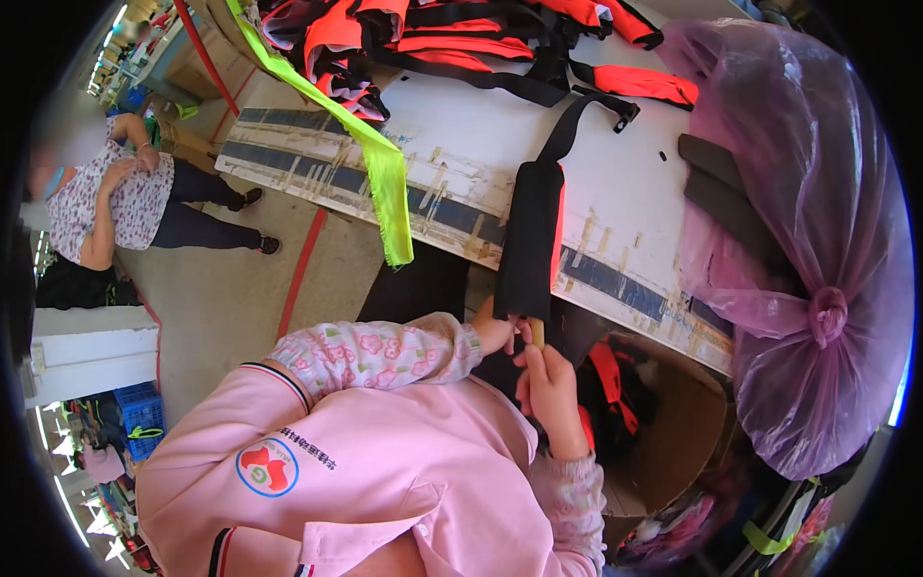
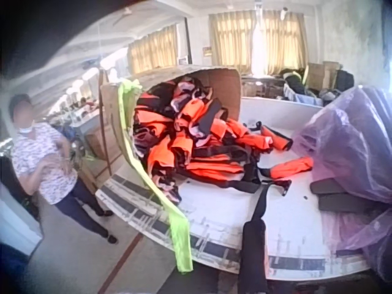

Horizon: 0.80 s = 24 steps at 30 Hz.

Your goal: The recorder is assembling and preparing straps and padding components for life jackets using manual tools.

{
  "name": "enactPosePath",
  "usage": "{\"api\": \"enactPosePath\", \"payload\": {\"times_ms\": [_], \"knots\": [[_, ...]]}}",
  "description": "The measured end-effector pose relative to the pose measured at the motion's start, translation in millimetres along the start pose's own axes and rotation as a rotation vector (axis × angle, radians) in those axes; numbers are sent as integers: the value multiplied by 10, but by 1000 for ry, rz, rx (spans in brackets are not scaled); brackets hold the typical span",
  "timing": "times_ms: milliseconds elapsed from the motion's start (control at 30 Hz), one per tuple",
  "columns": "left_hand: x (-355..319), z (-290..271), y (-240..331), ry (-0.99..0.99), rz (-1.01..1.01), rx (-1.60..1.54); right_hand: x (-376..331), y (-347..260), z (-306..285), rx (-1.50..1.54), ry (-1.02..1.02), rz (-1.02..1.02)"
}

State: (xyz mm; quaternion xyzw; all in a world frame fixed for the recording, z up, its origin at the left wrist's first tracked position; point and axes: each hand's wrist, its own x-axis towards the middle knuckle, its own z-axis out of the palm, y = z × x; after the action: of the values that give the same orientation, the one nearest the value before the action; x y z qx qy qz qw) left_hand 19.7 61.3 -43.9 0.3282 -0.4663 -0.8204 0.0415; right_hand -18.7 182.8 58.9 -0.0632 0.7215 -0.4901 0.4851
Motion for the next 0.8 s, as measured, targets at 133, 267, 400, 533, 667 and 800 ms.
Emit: {"api": "enactPosePath", "payload": {"times_ms": [133, 267, 400, 533, 667, 800], "knots": [[-33, 18, 75, -57, -79, 86, -395, 242, -170, -577, 198, -189], [-16, 33, -6, -30, -81, 69, -650, 95, -108, -980, 295, -128], [-46, 85, 41, 6, -110, 239, -571, 14, -49, -1076, 310, -111], [-111, 159, 13, 69, 72, 166, -227, -33, 44, -1021, 296, -202], [42, 27, -273, 62, 111, 229, 227, 174, 109, -721, 240, -332], [206, -94, -488, -127, 213, 10, 296, 166, -9, 287, -229, 23]]}}
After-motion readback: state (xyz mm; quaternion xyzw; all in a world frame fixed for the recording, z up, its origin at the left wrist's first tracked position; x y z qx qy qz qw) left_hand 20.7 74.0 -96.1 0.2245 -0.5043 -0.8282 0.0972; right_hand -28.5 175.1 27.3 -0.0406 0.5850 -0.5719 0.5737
